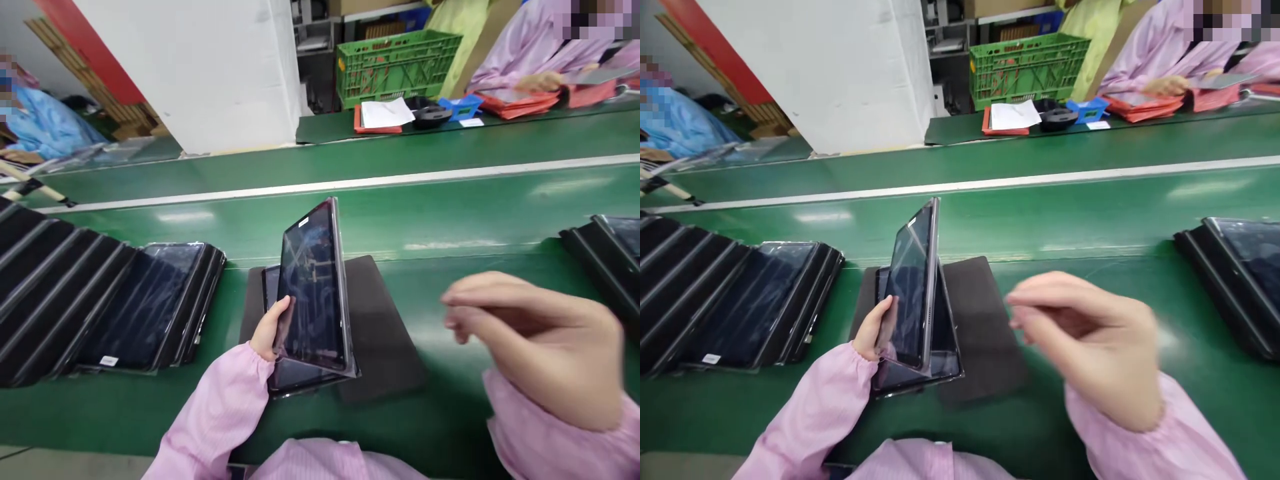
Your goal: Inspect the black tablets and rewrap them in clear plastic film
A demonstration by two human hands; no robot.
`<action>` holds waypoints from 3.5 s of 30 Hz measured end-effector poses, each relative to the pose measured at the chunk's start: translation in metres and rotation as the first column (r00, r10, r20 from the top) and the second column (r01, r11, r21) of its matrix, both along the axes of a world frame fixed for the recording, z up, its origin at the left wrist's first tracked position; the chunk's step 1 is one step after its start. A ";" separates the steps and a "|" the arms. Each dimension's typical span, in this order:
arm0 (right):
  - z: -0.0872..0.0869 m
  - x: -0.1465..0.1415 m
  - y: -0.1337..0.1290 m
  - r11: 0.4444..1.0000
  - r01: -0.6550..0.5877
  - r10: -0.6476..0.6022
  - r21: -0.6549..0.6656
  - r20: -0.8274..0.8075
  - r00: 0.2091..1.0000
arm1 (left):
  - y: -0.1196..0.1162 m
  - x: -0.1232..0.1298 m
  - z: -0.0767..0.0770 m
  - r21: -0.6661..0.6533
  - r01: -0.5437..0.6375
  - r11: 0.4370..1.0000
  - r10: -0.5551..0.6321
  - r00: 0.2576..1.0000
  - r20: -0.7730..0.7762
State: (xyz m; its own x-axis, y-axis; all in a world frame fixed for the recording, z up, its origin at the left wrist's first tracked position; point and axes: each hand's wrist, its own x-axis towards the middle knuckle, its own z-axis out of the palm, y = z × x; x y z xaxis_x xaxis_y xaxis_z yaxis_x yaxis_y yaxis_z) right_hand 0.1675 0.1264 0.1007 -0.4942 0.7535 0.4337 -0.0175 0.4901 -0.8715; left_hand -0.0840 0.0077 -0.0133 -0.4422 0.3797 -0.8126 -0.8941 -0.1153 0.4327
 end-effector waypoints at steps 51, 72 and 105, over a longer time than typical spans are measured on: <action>0.000 -0.059 -0.003 0.872 -0.452 0.323 0.187 0.474 0.819 | -0.018 -0.004 -0.019 0.181 0.269 0.946 -0.222 0.944 -0.245; 0.002 -0.055 0.009 0.778 -0.594 0.436 0.206 0.502 0.746 | -0.024 -0.002 -0.026 0.176 0.325 0.929 -0.223 0.873 -0.433; -0.009 -0.075 -0.031 0.876 -0.358 0.302 0.322 0.211 0.930 | -0.019 -0.012 -0.032 0.202 0.307 0.930 -0.230 0.915 -0.331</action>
